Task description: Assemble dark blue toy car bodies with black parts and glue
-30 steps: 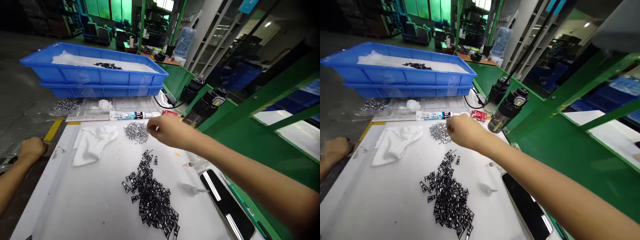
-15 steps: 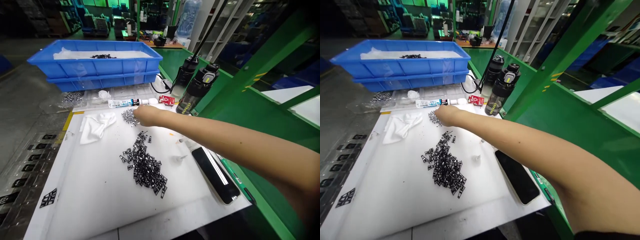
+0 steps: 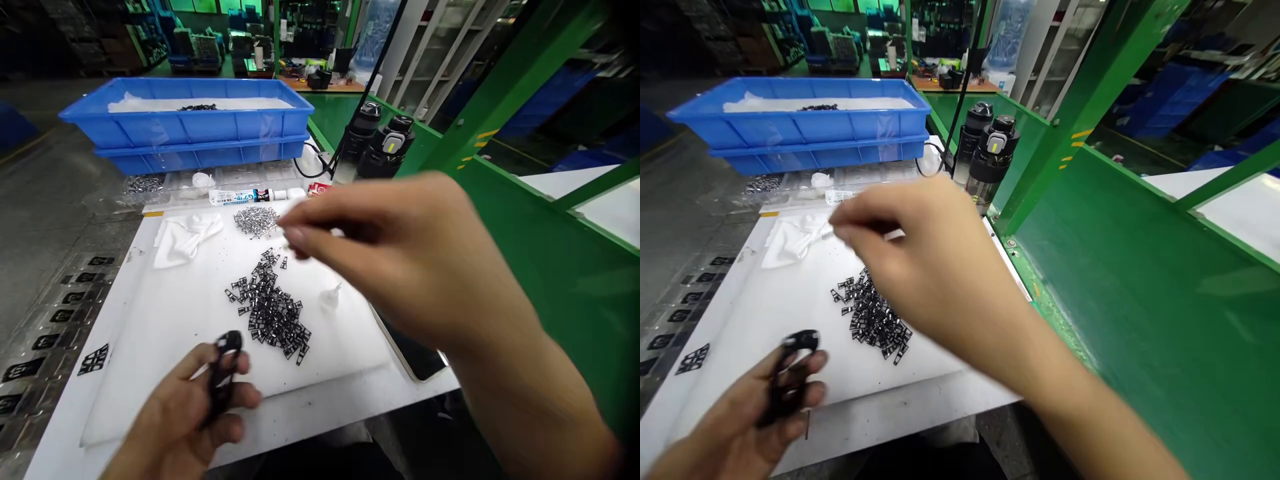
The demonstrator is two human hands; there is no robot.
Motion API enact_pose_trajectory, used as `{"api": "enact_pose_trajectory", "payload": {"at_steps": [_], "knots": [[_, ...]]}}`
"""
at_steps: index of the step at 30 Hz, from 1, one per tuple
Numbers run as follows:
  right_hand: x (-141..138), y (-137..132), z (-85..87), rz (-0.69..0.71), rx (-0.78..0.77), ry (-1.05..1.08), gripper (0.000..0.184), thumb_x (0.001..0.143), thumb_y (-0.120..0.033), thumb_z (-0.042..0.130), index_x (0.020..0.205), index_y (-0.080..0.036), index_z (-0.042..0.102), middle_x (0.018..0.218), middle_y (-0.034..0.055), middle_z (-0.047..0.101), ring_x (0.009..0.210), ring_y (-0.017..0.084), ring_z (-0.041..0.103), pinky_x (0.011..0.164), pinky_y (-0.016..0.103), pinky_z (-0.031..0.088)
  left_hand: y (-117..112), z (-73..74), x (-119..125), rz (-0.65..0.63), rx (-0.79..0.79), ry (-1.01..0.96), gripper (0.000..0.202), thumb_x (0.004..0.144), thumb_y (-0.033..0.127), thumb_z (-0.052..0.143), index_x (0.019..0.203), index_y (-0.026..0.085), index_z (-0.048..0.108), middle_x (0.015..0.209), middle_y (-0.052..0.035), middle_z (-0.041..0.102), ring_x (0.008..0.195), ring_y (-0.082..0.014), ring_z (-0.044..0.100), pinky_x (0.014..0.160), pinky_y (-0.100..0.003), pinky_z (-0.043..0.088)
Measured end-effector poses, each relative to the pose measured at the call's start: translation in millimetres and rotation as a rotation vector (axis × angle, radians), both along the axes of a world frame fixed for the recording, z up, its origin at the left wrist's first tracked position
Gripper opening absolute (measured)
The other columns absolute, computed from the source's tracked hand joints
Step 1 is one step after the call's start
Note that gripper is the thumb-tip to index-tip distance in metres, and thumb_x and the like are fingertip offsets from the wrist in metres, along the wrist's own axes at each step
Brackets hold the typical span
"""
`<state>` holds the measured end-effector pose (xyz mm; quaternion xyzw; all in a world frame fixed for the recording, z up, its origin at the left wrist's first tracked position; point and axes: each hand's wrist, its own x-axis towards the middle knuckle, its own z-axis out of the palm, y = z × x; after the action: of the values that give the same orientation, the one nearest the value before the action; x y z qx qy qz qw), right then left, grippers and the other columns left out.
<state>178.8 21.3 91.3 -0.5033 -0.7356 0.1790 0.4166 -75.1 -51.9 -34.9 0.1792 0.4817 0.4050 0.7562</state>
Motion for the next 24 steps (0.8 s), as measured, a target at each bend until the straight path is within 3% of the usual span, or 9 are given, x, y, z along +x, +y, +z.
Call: {"api": "enact_pose_trajectory", "payload": {"at_steps": [3,5,7,10,14,17,21,24], "knots": [[2.9,-57.2,-35.8,-0.071,-0.178,0.301,0.012,0.091,-0.022,0.077,0.101,-0.029,0.076,0.095,-0.0064,0.078,0.080,0.009,0.073,0.072,0.013,0.057,-1.4,-0.9,51.3,-0.160,0.155,-0.029,0.061,0.081,0.026,0.084,0.135,0.029,0.056,0.102,-0.0055,0.067,0.065,-0.0205,0.073,0.047,-0.027,0.059],[2.5,-79.0,-69.2,-0.085,-0.395,0.475,0.005,0.091,-0.026,0.077,0.096,-0.028,0.075,0.086,-0.0057,0.076,0.072,0.008,0.072,0.066,0.010,0.057,1.3,-4.5,72.9,-0.165,0.205,0.041,0.068,0.086,0.029,0.080,0.144,0.030,0.045,0.099,-0.0028,0.062,0.058,-0.0166,0.071,0.045,-0.026,0.057],[-1.2,-88.4,-100.8,-0.097,-0.551,0.572,0.003,0.091,-0.030,0.077,0.093,-0.027,0.075,0.084,-0.0037,0.075,0.073,0.009,0.072,0.067,0.011,0.057,5.4,-9.6,82.0,-0.184,0.232,0.088,0.068,0.088,0.030,0.078,0.146,0.029,0.042,0.105,-0.0047,0.062,0.062,-0.0172,0.072,0.047,-0.026,0.058],[-11.4,-88.7,-133.1,-0.132,-0.496,0.577,0.006,0.093,-0.032,0.074,0.098,-0.028,0.076,0.098,0.0008,0.073,0.085,0.014,0.071,0.073,0.019,0.060,10.2,-15.8,81.2,-0.231,0.247,0.111,0.056,0.092,0.035,0.072,0.142,0.023,0.051,0.103,-0.0065,0.067,0.061,-0.0168,0.072,0.055,-0.031,0.062],[-22.6,-81.2,-146.6,-0.204,-0.342,0.473,0.007,0.095,-0.031,0.070,0.099,-0.027,0.074,0.106,0.0055,0.067,0.096,0.020,0.068,0.076,0.029,0.063,12.0,-20.3,76.8,-0.238,0.254,0.124,0.043,0.099,0.038,0.060,0.136,0.018,0.056,0.069,0.0024,0.065,0.051,-0.0168,0.071,0.057,-0.028,0.060],[-26.9,-75.3,-148.9,-0.194,-0.352,0.414,0.009,0.096,-0.033,0.068,0.097,-0.025,0.072,0.103,0.0061,0.067,0.089,0.020,0.067,0.079,0.033,0.062,12.0,-24.1,76.7,-0.238,0.272,0.100,0.031,0.099,0.038,0.061,0.123,0.019,0.057,0.077,0.0004,0.070,0.047,-0.0141,0.069,0.050,-0.024,0.055],[-34.7,-73.3,-153.1,-0.232,-0.345,0.402,0.009,0.094,-0.032,0.070,0.094,-0.023,0.070,0.098,0.0054,0.066,0.086,0.018,0.065,0.076,0.030,0.058,10.5,-28.3,77.8,-0.251,0.303,0.103,0.024,0.102,0.042,0.054,0.112,0.020,0.055,0.081,-0.0004,0.072,0.044,-0.0113,0.064,0.046,-0.023,0.053],[-43.0,-76.6,-153.5,-0.232,-0.414,0.459,0.012,0.095,-0.035,0.068,0.095,-0.023,0.066,0.092,0.0037,0.065,0.073,0.015,0.065,0.058,0.024,0.055,6.3,-30.4,79.7,-0.198,0.308,0.209,0.027,0.104,0.045,0.049,0.109,0.020,0.058,0.076,0.0008,0.068,0.042,-0.0108,0.059,0.041,-0.022,0.050]]}}
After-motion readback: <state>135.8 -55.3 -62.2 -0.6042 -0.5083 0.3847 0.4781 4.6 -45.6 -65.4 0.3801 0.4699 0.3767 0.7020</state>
